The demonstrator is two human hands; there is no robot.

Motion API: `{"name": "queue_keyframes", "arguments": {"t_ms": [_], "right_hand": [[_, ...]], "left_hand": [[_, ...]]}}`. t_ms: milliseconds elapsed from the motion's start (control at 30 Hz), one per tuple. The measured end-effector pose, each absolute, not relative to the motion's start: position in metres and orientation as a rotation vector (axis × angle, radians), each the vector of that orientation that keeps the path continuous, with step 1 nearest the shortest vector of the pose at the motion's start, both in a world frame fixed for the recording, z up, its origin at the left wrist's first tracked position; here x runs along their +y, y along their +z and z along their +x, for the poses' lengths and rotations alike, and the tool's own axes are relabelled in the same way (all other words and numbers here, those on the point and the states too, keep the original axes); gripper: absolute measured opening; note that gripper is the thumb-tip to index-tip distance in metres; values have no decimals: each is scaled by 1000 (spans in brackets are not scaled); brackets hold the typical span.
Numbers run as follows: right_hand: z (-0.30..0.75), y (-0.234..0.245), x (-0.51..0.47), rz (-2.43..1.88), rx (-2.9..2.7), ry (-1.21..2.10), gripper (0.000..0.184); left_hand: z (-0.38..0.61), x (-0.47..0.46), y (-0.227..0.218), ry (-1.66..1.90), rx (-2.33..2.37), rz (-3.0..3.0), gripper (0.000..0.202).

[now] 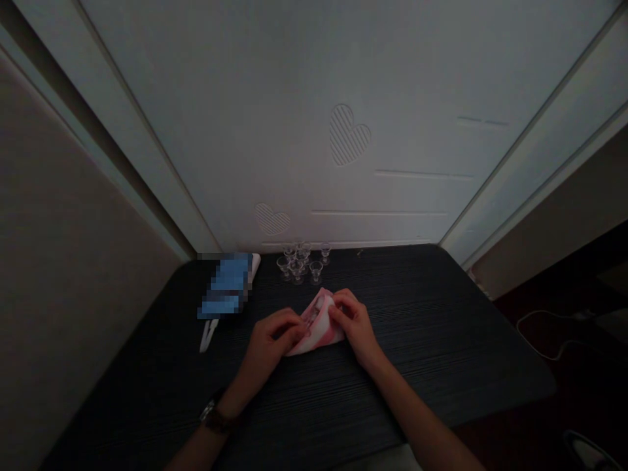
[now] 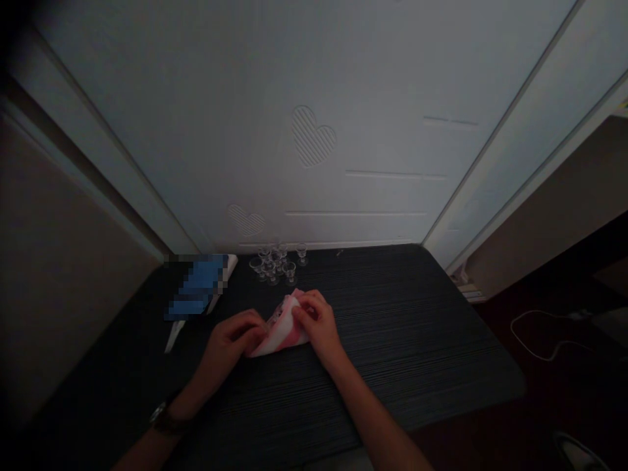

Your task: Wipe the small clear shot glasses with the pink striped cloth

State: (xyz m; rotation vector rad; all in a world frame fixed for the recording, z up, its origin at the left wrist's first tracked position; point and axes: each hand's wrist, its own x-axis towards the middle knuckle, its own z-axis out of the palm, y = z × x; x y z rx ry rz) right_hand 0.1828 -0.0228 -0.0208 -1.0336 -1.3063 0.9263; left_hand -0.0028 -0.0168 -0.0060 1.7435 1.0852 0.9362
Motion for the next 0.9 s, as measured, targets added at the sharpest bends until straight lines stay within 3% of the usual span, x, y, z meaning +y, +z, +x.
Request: {"name": "queue_keyframes", "arguments": {"t_ms": [500,633,900], "right_hand": [[185,-25,-21,-1084,-1210,989,13],[185,-27,-21,-1115,-1193,989,15],[182,-19,-24,-1094,-1275,887,13]], "left_hand": [[-1,-17,-7,996,1009,1560,23],[0,-16,-11,1031,1012,1565,36],[-2,-14,-9,987,1231,1662,18]]}}
